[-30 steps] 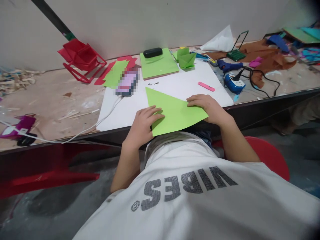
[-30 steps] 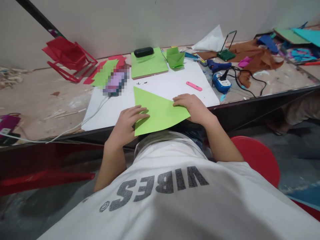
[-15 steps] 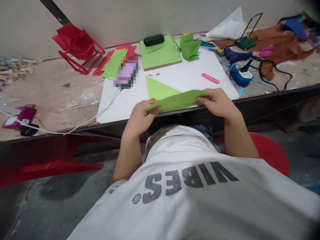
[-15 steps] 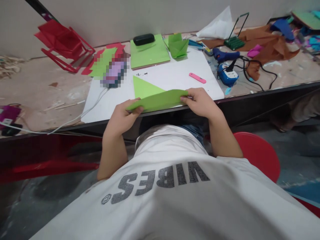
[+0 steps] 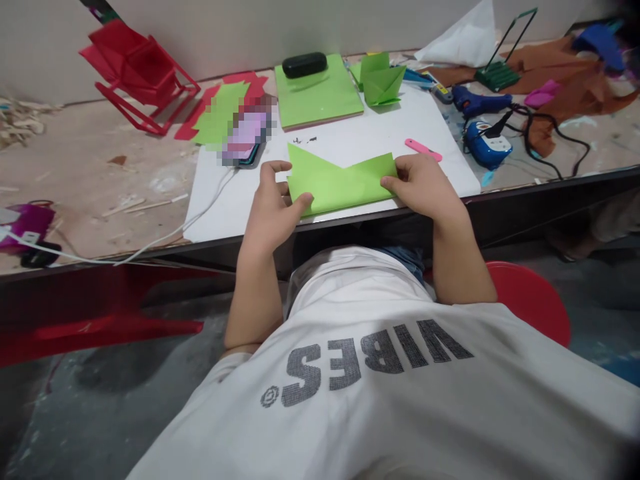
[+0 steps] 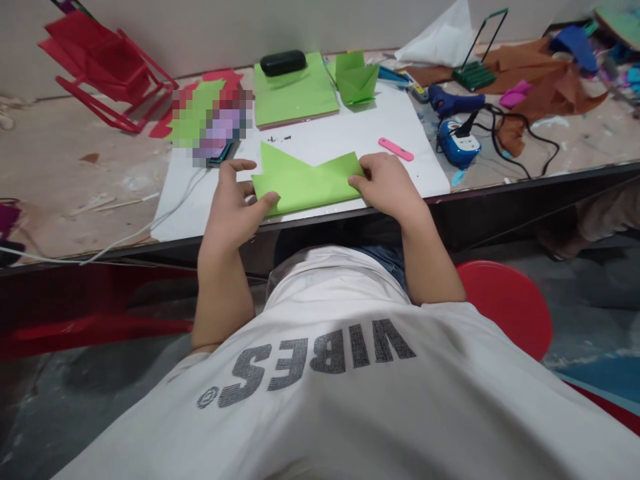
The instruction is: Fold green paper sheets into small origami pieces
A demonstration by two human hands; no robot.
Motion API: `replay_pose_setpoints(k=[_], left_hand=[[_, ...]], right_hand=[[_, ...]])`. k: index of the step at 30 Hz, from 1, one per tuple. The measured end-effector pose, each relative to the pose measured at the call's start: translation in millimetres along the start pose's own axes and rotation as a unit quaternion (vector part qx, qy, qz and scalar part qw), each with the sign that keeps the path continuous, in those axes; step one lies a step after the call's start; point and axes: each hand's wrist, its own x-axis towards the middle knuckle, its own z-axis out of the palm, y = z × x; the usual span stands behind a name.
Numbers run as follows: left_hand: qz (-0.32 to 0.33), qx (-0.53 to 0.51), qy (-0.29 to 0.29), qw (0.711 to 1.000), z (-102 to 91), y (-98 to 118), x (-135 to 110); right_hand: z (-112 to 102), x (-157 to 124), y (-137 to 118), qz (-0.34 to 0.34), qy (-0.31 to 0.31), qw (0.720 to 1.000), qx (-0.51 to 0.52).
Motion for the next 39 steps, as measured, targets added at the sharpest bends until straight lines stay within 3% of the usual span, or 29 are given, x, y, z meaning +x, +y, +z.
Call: replay_pose_setpoints(k=[10,14,17,25,27,31,34,39], left_hand=[[0.078,0.107,0.024,0.991,-0.4,17,0],[0.121,0.147,-0.059,0.98,1.1,29,-6],[0.115,0.191,-0.089,0.971,4.0,32,-6],[0.099,0.203,-0.061,0.972,12.9,25,-2],[0.101,0.197,-0.054,0.974,14.9,23,-2],[0.102,0.191,-0.053,0.975,16.5,23,-2],[0.1,0.192,-0.053,0.975,15.8,24,-3],[0.092,0.205,-0.064,0.972,12.5,26,-4]], right_hand=[[11,1,-4,0.035,0.018,0.999,0.017],[15,1,-3,0.029,0.022,0.999,-0.006],[19,2,3,0.027,0.026,0.999,-0.027],[23,-9,1,-0.024,0.127,0.988,-0.081],[20,-13,-6,-0.054,0.103,0.99,-0.077],[12,-17,-19,-0.118,-0.001,0.991,-0.056],[8,-19,-24,-0.122,-0.052,0.989,-0.072],[12,-17,-15,-0.135,-0.067,0.985,-0.084]])
